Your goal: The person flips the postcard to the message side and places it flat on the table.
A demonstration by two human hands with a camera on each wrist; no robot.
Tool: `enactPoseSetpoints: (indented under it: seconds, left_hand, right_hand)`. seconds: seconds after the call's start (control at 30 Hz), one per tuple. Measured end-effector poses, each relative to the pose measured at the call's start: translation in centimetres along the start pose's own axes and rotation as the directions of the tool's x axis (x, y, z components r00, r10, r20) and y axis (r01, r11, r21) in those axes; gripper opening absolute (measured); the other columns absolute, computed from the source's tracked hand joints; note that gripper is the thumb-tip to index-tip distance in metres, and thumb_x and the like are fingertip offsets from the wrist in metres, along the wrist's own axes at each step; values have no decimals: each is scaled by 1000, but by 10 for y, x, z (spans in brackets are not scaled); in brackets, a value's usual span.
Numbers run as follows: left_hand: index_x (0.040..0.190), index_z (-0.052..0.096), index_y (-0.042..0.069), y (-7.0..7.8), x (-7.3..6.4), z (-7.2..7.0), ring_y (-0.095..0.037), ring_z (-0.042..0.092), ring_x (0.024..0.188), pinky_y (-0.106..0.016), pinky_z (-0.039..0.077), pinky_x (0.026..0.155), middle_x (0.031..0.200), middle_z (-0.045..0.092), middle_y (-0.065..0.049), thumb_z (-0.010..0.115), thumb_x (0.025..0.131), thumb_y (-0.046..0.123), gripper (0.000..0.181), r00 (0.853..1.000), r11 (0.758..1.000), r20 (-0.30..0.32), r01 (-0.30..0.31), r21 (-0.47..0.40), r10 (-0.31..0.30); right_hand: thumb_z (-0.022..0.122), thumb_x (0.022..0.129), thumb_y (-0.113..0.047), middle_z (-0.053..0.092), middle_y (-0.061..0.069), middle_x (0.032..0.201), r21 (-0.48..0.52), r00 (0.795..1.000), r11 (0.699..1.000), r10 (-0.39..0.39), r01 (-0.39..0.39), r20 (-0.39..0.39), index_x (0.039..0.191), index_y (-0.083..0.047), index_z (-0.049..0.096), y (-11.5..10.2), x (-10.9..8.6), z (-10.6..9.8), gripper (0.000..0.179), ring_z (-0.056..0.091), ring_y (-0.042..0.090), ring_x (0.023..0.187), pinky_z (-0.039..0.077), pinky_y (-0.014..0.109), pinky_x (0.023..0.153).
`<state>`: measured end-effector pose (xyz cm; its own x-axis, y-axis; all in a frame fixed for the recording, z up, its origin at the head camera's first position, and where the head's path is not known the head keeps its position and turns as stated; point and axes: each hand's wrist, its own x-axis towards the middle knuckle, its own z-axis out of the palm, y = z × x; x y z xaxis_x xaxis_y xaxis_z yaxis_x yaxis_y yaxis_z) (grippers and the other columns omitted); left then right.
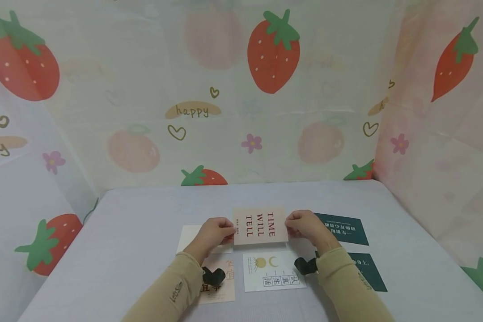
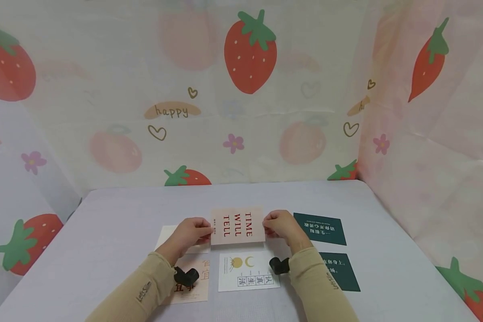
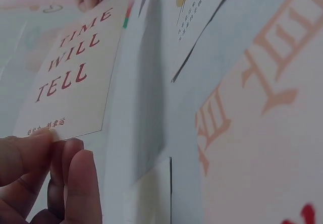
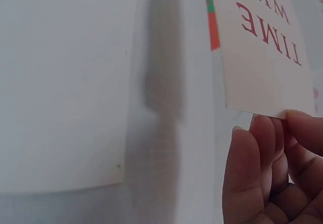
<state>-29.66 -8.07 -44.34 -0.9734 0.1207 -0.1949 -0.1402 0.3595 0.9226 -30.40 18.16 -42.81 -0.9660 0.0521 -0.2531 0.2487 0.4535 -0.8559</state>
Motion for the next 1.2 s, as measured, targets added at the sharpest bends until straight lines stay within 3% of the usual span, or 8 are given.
enactPoseSetpoints:
  seconds: [0.87,1.2]
  left_hand:
    - [93,66,3,2,-2,-2,-12,60,66,-26,54,63,77,64,-5,60,87,15,15,1000,999,-1,-5,-41,5]
    - [94,65,2,1,-1,-3,-11,61,68,-25,54,64,80,64,-6,58,88,14,15,1000,999,-8,1,-43,-1]
  right_hand:
    - [62,85,-12,60,8,78,10,1000,1000,1,-1,-14,86,-5,66,-2,-4,-4,8,57,18,69,51,27,64]
    - [60,86,-10,67,7,77,84,1000,996,-15,13,17,87,-2,65,-1,-2,-2,9,64,17,70,53,30,66]
